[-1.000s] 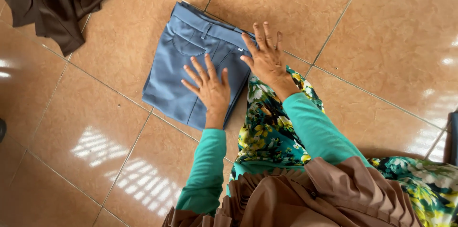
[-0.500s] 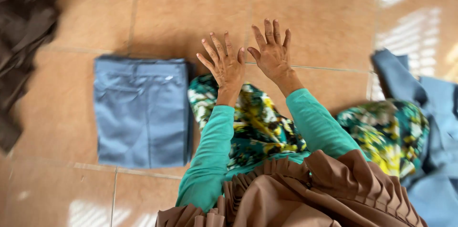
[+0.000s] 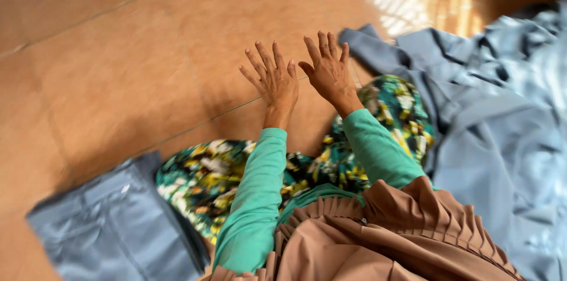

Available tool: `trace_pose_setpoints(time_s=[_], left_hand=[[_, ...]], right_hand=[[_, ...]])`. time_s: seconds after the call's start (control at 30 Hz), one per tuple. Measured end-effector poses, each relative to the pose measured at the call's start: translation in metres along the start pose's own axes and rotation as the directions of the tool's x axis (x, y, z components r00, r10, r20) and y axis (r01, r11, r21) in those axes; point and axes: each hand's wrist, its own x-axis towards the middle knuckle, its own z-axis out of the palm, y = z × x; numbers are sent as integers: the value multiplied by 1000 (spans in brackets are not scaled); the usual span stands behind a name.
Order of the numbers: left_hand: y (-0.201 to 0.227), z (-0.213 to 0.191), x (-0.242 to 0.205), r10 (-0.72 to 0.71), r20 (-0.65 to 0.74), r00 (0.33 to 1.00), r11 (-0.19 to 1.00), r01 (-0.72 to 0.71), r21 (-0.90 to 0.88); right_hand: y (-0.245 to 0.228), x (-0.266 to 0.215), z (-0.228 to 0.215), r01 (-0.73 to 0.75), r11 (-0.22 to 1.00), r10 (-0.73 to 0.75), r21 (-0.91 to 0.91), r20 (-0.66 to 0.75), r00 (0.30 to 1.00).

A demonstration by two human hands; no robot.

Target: A person is sitting on the floor and folding blue trousers into neat stacks.

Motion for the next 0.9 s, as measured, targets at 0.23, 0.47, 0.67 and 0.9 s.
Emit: trace_pose_setpoints(time_s=[0.23, 0.47, 0.67, 0.9], left_hand=[[168, 39, -38, 404, -95, 910, 913, -408, -20], [286, 73, -125, 667, -103, 738, 730, -675, -107], [318, 107, -186, 717, 245, 653, 691, -710, -132], [306, 169, -154, 741, 183, 646, 657, -641, -397]], right_hand=[[178, -80, -39, -320, 947, 318, 12, -134, 938], [296, -204, -61, -556, 829, 542, 57, -323, 775], [317, -313, -106, -669, 709, 702, 224, -123, 702], [279, -377, -91, -821, 571, 751, -18, 417, 512]])
